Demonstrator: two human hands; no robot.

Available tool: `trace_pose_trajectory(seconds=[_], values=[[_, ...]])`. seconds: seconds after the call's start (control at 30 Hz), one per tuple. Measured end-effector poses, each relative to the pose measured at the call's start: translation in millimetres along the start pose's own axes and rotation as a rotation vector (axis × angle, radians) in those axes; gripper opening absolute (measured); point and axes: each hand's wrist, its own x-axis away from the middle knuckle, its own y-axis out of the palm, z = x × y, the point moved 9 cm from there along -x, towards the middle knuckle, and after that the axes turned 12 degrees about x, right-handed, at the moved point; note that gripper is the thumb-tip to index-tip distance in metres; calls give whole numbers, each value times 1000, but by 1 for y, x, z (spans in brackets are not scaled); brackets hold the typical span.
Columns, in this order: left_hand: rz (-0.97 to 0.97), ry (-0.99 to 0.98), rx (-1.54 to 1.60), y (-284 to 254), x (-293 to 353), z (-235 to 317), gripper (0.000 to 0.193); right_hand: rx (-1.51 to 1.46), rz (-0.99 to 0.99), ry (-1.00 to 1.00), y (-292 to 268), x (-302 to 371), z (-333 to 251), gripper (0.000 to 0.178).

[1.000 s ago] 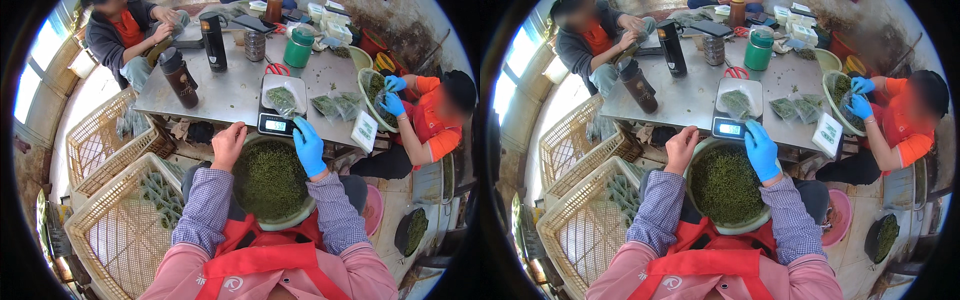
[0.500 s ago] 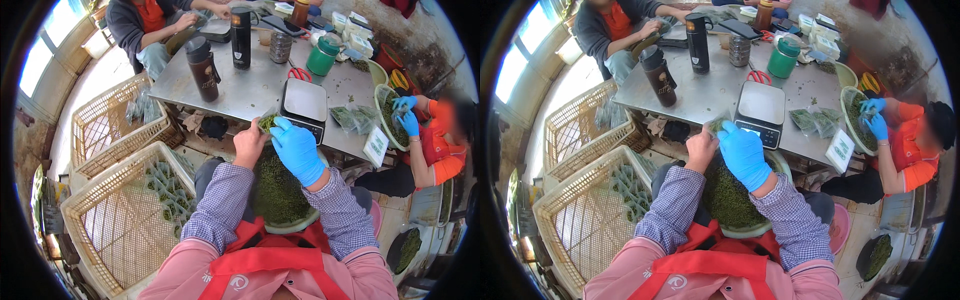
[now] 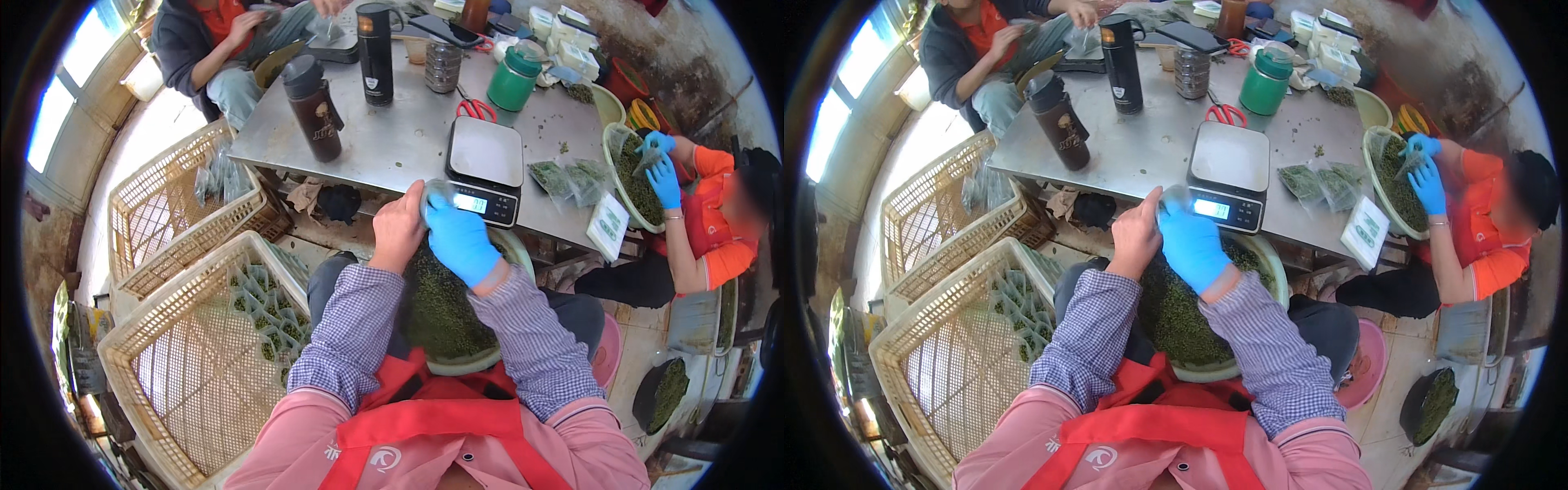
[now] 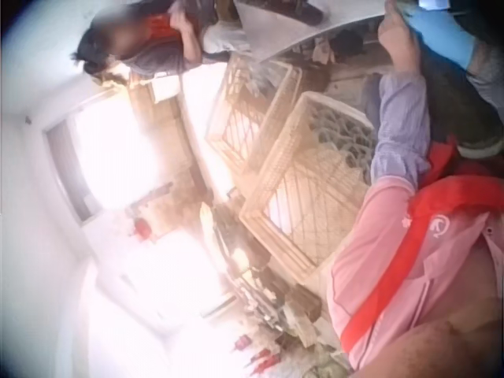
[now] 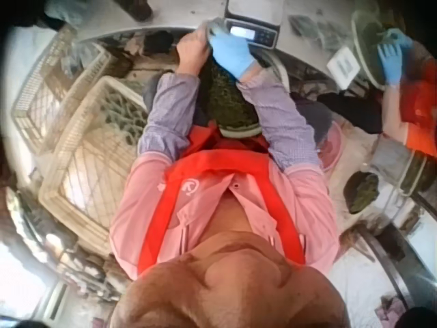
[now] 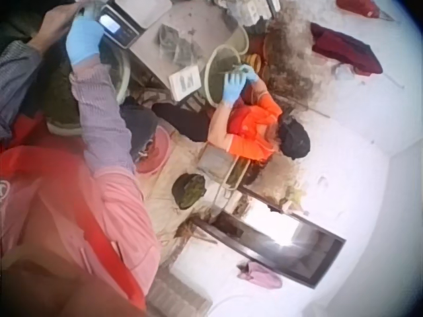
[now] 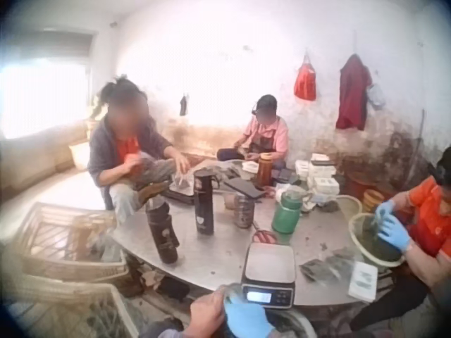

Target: The person scoops green tea leaves from a bowl into small plastic bags, weighs each bag on a digital scale, and places the filled bags into a crate. The person repeats this process continuously while other workers perform similar tasks nearby.

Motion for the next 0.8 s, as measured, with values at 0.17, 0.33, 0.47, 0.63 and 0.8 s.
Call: trace_pose_trajectory(seconds=[0.17,0.33,0.47,0.63,0.8], values=[[-36,13,-45,2,3,-12,61,-76,-146,50,23,-5,7,29],[-112,-530,56,0,3,-39,67,-1155,-32,304,-37,41,61,34],[12,-614,245,-7,6,-49,70,-269,364,545,-58,106,196,48],[17,-613,350,0,8,-53,75,-786,31,885,20,98,291,36],[96,-734,786,-1,34,-72,58,-865,358,791,-18,49,244,29]])
